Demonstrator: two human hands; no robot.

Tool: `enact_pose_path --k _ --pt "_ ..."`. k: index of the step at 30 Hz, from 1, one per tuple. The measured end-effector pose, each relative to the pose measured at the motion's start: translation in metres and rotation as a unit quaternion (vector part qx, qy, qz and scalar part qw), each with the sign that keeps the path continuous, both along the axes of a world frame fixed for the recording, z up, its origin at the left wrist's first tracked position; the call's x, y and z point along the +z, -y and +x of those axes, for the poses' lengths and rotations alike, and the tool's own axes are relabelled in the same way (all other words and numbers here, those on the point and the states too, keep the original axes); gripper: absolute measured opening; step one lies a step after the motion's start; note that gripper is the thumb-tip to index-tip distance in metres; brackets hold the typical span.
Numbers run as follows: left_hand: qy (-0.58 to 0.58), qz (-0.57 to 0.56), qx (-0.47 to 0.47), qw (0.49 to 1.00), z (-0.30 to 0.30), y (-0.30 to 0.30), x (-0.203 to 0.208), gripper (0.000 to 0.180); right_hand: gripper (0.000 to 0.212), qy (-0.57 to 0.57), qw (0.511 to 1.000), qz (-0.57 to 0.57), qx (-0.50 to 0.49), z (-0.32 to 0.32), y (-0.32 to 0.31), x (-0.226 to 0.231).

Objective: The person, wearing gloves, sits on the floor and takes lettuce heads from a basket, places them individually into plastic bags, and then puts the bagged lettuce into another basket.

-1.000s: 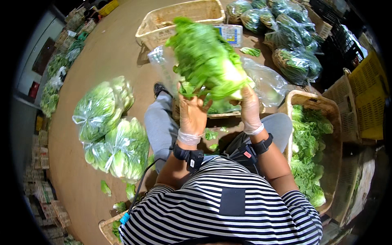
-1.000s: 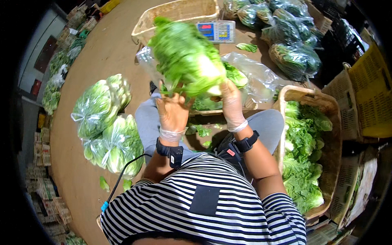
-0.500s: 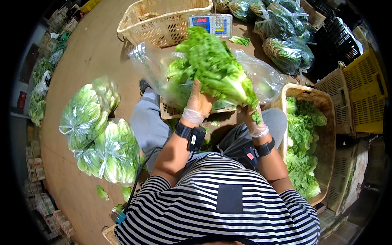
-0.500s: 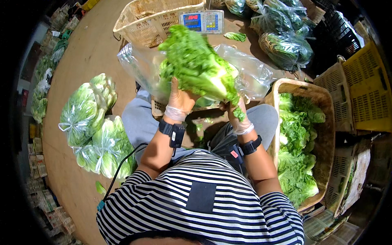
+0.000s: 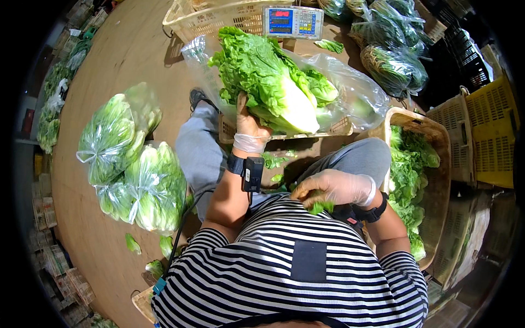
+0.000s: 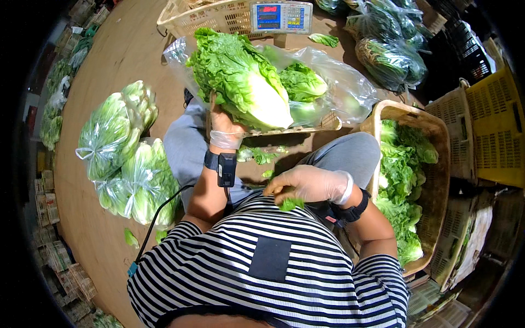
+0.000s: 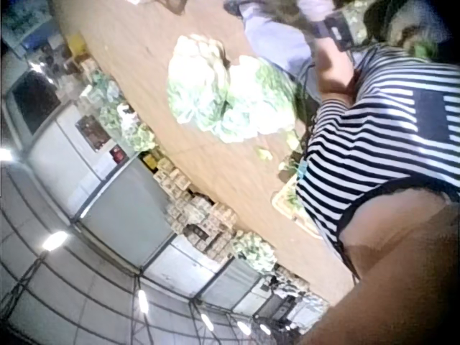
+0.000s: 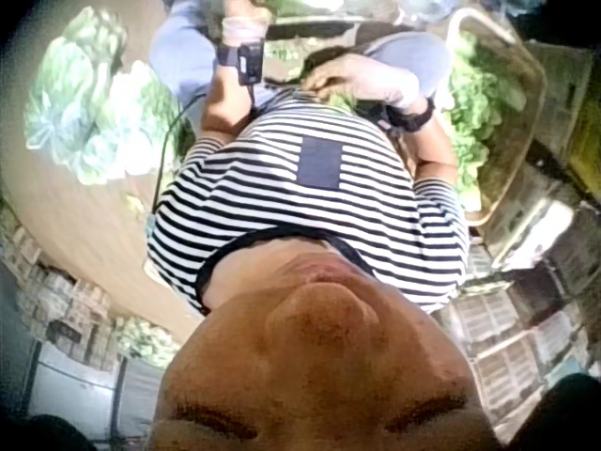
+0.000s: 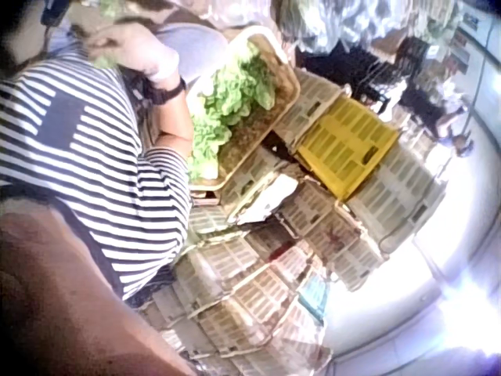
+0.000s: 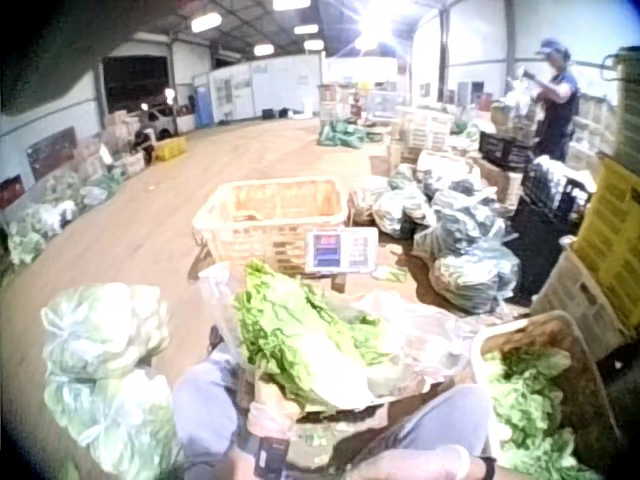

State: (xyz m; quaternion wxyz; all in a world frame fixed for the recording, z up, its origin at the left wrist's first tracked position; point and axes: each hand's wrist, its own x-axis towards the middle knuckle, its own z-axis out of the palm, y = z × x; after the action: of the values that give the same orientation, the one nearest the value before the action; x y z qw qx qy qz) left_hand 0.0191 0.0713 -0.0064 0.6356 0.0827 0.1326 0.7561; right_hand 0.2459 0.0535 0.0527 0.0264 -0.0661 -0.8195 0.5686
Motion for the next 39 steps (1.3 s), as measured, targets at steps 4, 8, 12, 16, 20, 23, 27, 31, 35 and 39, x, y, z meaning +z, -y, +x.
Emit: enact_pose_path --k 4,8,12,16,20,23,27,31,35,39 --pt "-0.017 -0.023 0.015 0.999 0.003 0.005 0.002 0.068 0.027 -0.052 0.919 0.145 -0.362 -0.01 -0.004 0.01" --pt "-0.053 -0.016 0.047 0.997 0.024 0.009 0.012 0.077 0.036 -0.092 0.795 0.35 -0.487 -0.045 -0.019 0.003" --pt "-0.019 -0.032 0.061 0.997 0.042 0.016 0.02 0.092 0.028 -0.234 0.754 0.376 -0.486 -0.039 -0.029 -0.014" --pt "-0.053 0.092 0.012 0.994 0.034 0.018 -0.012 0.08 0.017 -0.383 0.738 0.292 -0.473 -0.057 -0.024 -0.007" --pt "0.014 -0.041 -0.017 0.999 0.023 0.014 0.008 0.071 0.02 -0.295 0.883 0.298 -0.214 -0.054 -0.016 0.008" --pt "0.093 0.021 -0.071 0.993 -0.008 0.014 -0.021 0.079 0.019 -0.389 0.798 -0.12 -0.445 -0.067 -0.003 0.014" --pt "0.014 0.102 -0.014 0.995 -0.005 0.017 -0.01 0.077 0.028 -0.352 0.768 0.402 -0.353 -0.131 -0.012 0.055" --pt "-0.025 0.103 0.02 0.994 -0.018 0.025 -0.022 0.075 0.049 -0.404 0.849 0.341 0.01 -0.17 0.055 0.068" --pt "-0.061 0.129 0.041 0.989 -0.031 0.031 -0.041 0.072 0.048 -0.239 0.856 0.297 -0.351 -0.121 -0.003 0.065" --pt "-0.034 0.071 0.014 0.997 -0.036 0.019 -0.049 0.074 0.051 -0.2 0.832 0.192 -0.48 -0.096 -0.029 0.033"
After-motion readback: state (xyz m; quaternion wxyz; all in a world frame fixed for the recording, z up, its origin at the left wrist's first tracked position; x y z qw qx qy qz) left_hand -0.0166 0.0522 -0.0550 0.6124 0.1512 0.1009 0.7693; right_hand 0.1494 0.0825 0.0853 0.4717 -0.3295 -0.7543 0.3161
